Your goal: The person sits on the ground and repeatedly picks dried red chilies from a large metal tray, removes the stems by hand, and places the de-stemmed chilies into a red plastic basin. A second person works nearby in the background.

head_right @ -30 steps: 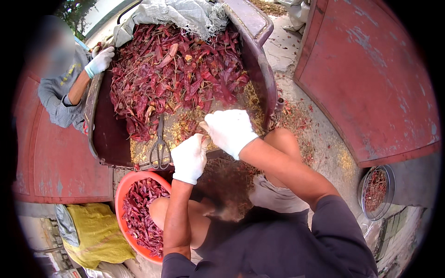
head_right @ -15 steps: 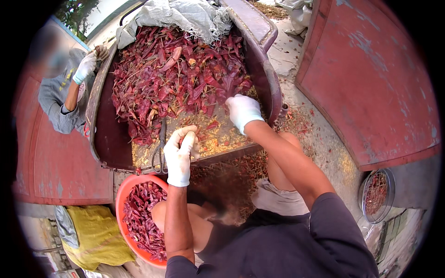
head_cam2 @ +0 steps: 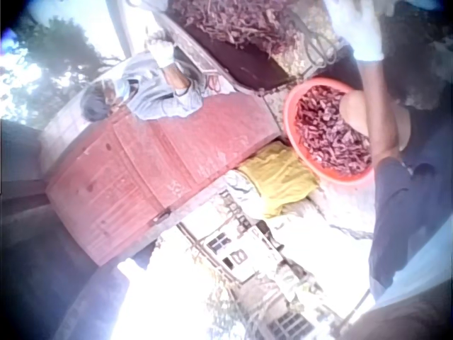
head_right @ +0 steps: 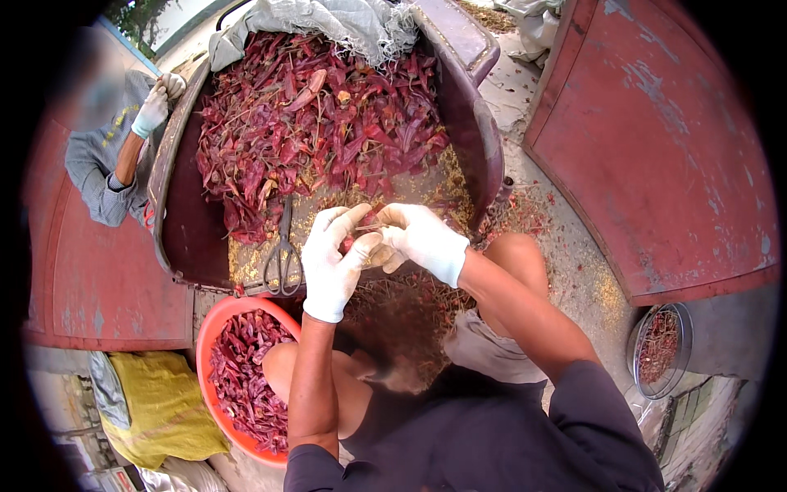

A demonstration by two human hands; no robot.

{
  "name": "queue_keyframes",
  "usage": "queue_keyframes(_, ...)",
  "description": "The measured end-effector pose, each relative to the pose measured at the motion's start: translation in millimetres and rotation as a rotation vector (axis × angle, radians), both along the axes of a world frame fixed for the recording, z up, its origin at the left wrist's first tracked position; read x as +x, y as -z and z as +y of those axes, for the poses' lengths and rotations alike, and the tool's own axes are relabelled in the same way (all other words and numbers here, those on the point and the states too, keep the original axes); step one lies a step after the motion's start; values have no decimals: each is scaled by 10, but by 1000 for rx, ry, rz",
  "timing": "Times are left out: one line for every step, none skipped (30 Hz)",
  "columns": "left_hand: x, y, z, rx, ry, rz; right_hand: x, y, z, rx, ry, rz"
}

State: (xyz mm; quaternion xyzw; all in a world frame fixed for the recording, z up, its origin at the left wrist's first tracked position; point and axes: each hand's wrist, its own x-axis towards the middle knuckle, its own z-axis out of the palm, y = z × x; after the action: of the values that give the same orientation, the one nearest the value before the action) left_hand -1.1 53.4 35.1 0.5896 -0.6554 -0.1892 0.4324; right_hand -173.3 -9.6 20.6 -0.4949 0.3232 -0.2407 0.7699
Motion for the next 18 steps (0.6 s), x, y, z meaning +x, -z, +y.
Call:
queue_keyframes(9,-5,2,16,20,5,-9,-29,17,-52,-28,42)
queue_keyframes(29,48,-14,-18,43,34,-33,-39,35,-88,-65,47)
queue_keyframes(54,110,-40,-52,64,61,-62,-40,53,-124,-103,48)
queue_keyframes(71,157,-49,-86,85,88,-86,-44,75,-160,-141,50)
queue_keyframes(78,192,-31,-26,57,91,-98,-53,110,-252,-146,127)
queue_keyframes(49,193,-15,36,34,97,-114,-106,128,-452,-127,276)
queue_keyframes(27,190,4,98,11,102,-119,-188,147,-652,-108,426)
queue_keyframes(16,181,24,109,16,42,-110,-228,162,-851,-87,576)
queue_keyframes(-10,161,33,115,29,-16,-92,-226,179,-904,-12,684)
queue_keyframes(-33,152,41,120,41,-75,-103,-167,162,-949,0,723)
queue_keyframes(-46,218,35,109,27,-102,-111,-72,135,-994,13,762)
queue_keyframes(-40,221,40,153,35,-117,-97,-37,119,-1040,18,792)
queue_keyframes(-33,220,43,198,42,-133,-103,-28,121,-1071,-25,830)
queue_keyframes(-25,219,46,242,49,-148,-110,-42,117,-1076,-54,827)
queue_keyframes(-22,211,54,238,78,-117,-122,-72,116,-1079,-82,825)
queue_keyframes(-19,196,64,234,105,-86,-131,-86,111,-1082,-111,823)
queue_keyframes(-12,188,69,230,132,-55,-137,-59,96,-1088,-100,741)
queue_keyframes(-5,195,68,197,157,-52,-150,-16,83,-1090,-87,662)
